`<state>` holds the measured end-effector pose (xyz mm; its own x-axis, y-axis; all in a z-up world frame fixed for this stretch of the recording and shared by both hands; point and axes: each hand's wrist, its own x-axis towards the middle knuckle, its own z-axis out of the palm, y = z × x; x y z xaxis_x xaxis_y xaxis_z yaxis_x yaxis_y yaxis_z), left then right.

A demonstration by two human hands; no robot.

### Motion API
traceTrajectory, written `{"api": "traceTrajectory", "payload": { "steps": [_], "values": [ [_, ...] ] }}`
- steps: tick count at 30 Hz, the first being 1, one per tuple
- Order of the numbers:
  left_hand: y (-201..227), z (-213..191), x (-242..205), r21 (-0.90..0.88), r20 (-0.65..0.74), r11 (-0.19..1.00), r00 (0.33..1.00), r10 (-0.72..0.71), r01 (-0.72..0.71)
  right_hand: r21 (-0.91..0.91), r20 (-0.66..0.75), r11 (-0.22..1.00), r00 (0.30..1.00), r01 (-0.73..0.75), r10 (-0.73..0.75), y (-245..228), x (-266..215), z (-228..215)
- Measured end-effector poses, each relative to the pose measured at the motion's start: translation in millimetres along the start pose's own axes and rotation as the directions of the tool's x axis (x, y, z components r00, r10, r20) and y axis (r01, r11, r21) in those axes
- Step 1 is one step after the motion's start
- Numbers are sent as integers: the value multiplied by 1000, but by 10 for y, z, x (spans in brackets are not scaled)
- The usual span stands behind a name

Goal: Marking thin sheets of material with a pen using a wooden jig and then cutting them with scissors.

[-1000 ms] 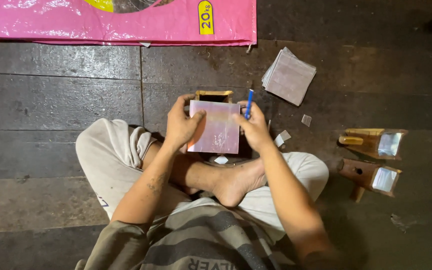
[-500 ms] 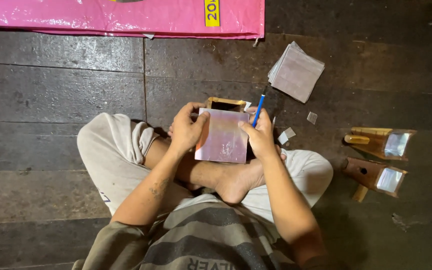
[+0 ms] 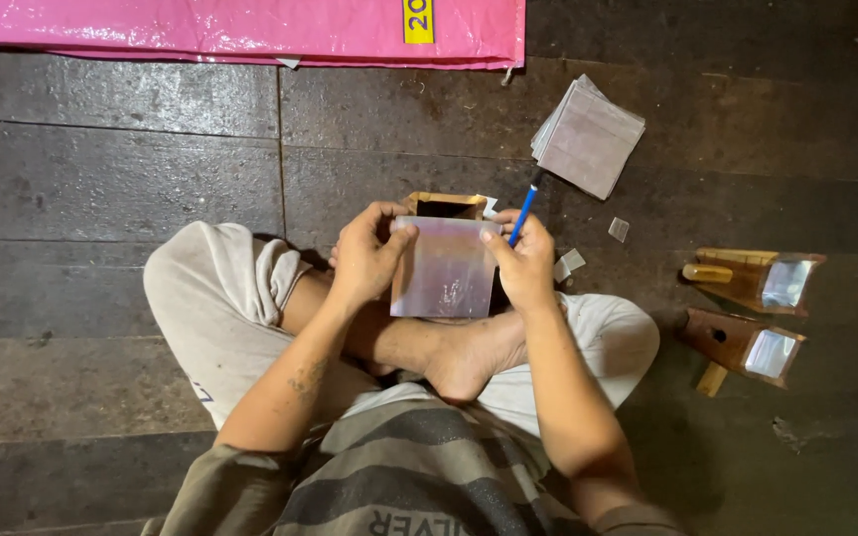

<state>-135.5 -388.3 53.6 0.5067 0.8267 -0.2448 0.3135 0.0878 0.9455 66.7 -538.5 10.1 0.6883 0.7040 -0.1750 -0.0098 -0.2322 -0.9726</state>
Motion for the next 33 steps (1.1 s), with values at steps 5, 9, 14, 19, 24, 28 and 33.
{"api": "traceTrajectory", "payload": {
  "steps": [5,9,14,19,24,28,33],
  "values": [
    [63,-48,-57,-37,5,997,998,68,-68,-145,-55,982,990,124,-133,-102,-99,-75],
    [-126,4,-22,-64,3,998,1000,20,-20,-165,-63,975,985,146,-158,-145,-130,-71],
    [-267,55,-22,-160,33,965,978,-206,209,-11,1,997,997,80,-80,-207,-79,-110],
    [-305,76,28,-158,23,955,968,-250,251,8,32,999,998,47,-48,-166,-21,-136],
    [-334,91,46,-54,-4,983,985,-175,175,113,36,988,994,-105,102,-33,-28,-99],
    [-265,75,43,-41,-22,996,996,-81,81,73,29,993,995,-97,95,25,-27,-93],
    [-158,53,52,-59,-36,996,998,60,-62,88,19,996,999,-31,30,-173,-59,-38]
  ]
}}
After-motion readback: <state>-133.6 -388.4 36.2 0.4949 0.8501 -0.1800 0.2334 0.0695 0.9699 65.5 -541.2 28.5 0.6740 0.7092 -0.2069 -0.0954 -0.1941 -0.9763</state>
